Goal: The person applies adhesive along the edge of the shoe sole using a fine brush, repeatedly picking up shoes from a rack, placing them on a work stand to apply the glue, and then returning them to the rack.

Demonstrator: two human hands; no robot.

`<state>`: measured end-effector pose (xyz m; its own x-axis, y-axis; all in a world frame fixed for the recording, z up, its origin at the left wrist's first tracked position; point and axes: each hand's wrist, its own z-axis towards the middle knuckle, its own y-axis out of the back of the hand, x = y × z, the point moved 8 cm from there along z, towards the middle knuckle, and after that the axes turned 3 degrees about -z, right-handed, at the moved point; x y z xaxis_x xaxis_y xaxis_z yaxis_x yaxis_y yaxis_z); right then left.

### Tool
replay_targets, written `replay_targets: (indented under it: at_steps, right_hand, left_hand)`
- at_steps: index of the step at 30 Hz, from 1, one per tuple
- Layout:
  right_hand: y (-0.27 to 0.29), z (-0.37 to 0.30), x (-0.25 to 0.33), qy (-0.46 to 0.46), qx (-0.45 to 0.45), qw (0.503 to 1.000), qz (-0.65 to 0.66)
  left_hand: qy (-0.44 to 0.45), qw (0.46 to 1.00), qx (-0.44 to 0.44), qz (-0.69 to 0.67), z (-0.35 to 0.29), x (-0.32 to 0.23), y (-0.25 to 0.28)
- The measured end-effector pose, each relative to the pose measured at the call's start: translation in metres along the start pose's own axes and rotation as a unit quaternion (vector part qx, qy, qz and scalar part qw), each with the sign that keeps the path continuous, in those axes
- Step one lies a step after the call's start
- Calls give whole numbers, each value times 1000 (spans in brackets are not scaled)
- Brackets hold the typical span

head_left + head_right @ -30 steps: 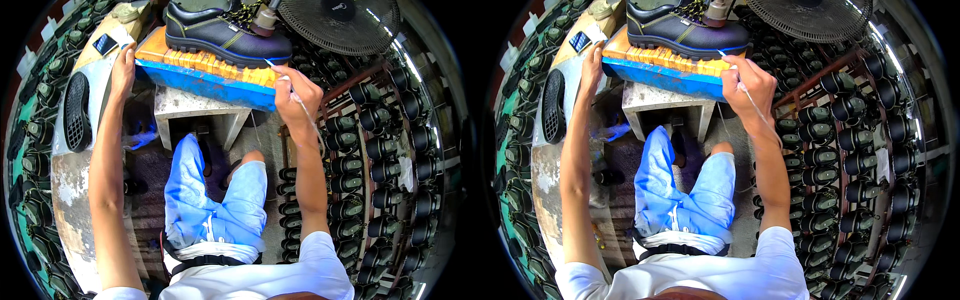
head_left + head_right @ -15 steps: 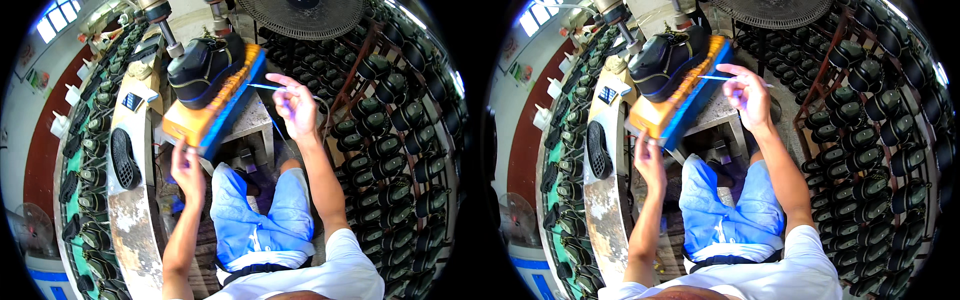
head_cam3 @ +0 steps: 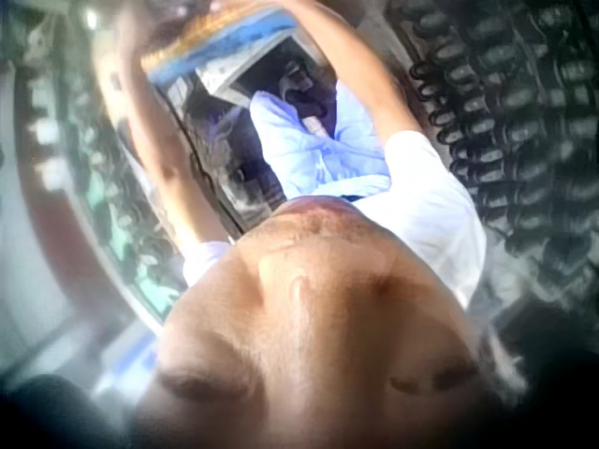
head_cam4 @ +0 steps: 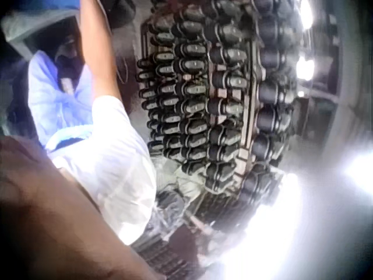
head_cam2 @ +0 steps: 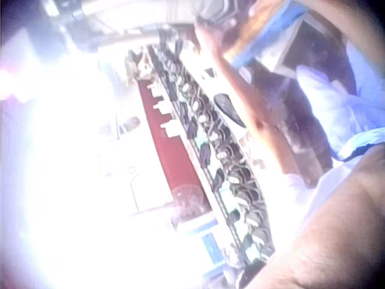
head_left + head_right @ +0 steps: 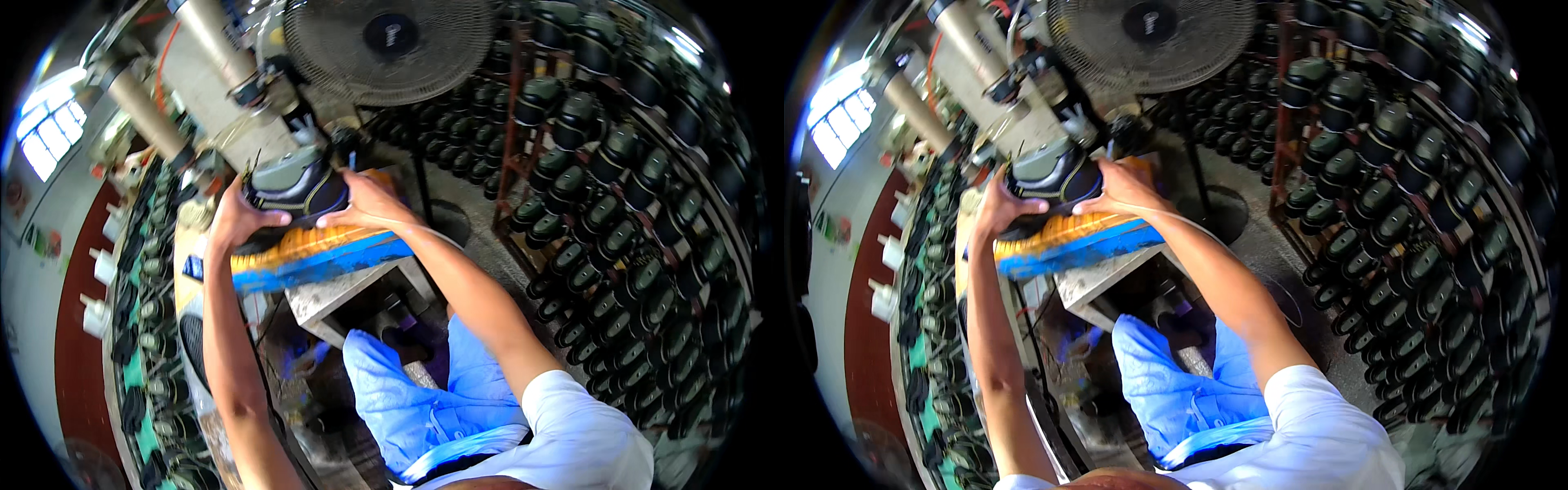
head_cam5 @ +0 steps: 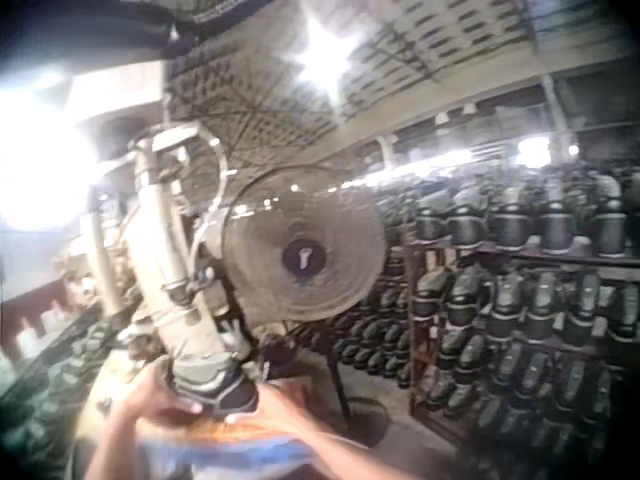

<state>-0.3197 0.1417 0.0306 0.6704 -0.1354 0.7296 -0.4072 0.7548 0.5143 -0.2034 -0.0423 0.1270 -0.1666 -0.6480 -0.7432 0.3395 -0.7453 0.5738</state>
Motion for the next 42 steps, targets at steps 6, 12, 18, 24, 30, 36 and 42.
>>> replay_targets:
  at_steps: [6, 12, 18, 24, 30, 36, 42]
  right_hand:
    - [-8, 12, 2, 56, 59, 994, 75]
    - [70, -47, 14, 124, -115, 984, -48]
    - [215, -312, 172, 355, -293, 849, -261]
    - [218, -487, 246, 289, -268, 760, -517]
    - [329, -556, 300, 141, -557, 481, -662]
    - [496, -570, 309, 31, -599, 463, -653]
    - [509, -579, 269, 11, -618, 473, -628]
  left_hand:
    - [-108, 963, -230, 86, -56, -10, 2]
    - [-210, 933, -276, -92, -75, -114, -62]
    - [-446, 895, -5, -19, -98, -264, -129]
    - [-726, 661, 193, -2, -194, -449, -266]
    - [-756, 617, 75, -205, -207, -533, -300]
    - [-687, 703, 117, -142, -170, -491, -329]
    - [-486, 833, 197, -178, -136, -388, -369]
